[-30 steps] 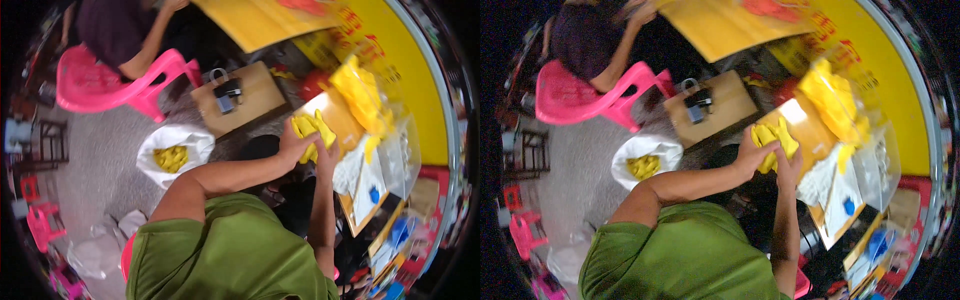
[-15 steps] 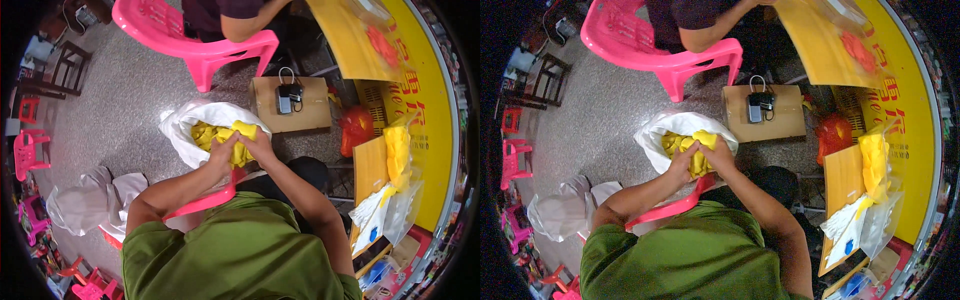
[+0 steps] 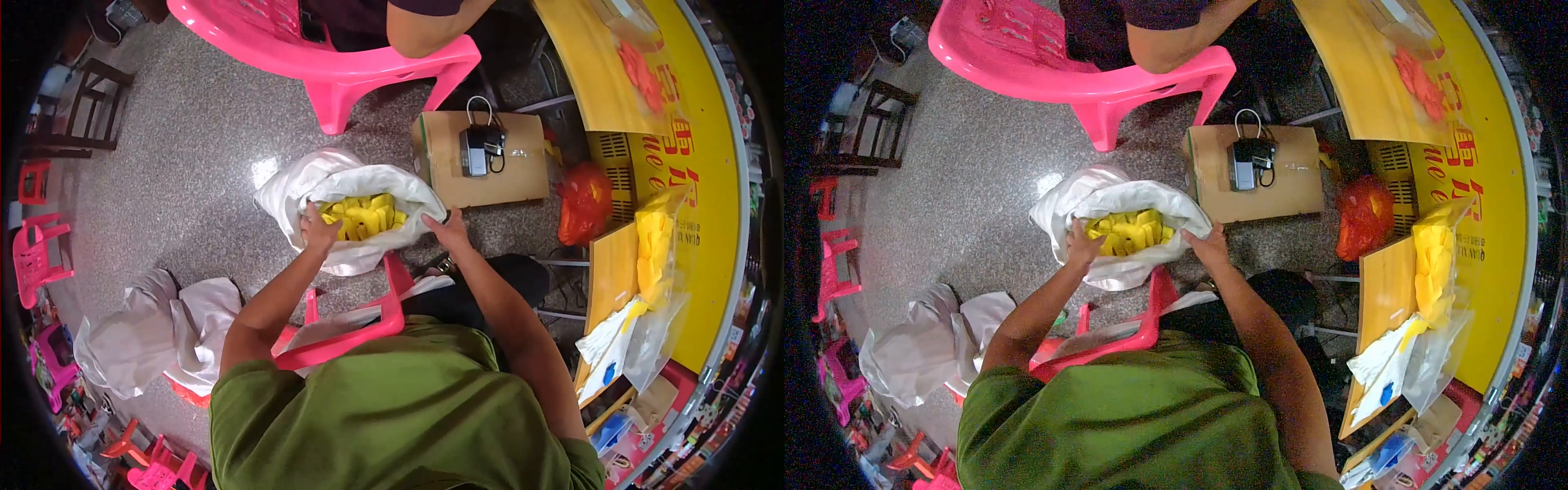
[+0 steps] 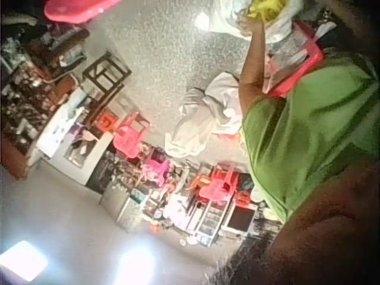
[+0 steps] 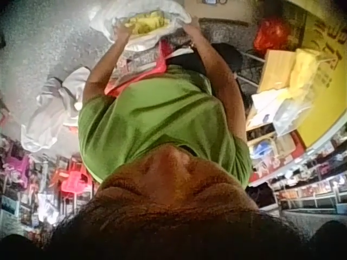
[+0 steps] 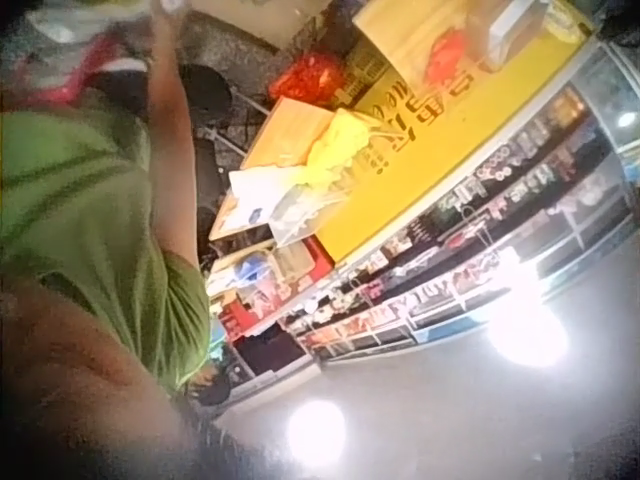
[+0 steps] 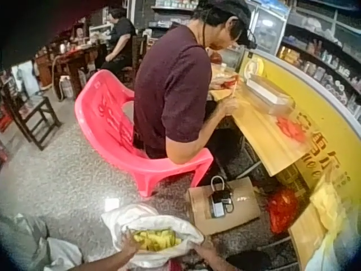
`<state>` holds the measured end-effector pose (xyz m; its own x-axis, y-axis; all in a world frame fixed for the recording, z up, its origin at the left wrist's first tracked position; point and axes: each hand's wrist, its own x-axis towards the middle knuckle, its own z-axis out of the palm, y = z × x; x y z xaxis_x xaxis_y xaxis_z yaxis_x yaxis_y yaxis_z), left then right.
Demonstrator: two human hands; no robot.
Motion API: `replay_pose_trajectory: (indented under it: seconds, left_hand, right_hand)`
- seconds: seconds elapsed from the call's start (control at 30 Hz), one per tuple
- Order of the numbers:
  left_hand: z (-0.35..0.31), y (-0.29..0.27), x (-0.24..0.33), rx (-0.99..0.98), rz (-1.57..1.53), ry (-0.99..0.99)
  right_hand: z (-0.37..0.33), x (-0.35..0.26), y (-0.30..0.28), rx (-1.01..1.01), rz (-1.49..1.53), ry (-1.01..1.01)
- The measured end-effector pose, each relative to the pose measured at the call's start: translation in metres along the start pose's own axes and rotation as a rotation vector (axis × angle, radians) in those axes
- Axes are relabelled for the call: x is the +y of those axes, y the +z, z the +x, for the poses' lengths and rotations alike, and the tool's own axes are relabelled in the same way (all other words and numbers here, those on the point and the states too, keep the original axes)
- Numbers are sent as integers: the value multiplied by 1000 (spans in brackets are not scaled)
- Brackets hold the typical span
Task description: Assembling and stuffing yellow plush toy parts in a workshop setting.
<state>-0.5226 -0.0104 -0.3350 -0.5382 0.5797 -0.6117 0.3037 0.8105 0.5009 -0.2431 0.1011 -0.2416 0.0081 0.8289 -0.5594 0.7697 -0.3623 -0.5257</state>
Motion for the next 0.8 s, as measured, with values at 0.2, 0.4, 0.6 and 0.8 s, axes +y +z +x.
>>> replay_pose_trajectory:
  seconds: [0.2,0.4,0.6,0.8]
  left_hand:
    - [-1,-18,14,75,205,74]
    - [-3,-22,11,239,449,145]
    - [-38,-34,33,254,550,417]
    - [-67,12,75,-35,852,1001]
  right_hand:
    - [-11,-17,-7,-342,335,246]
    - [19,52,11,-258,321,304]
    - [8,59,-3,-280,270,202]
    - [-3,63,-8,-194,372,-46]
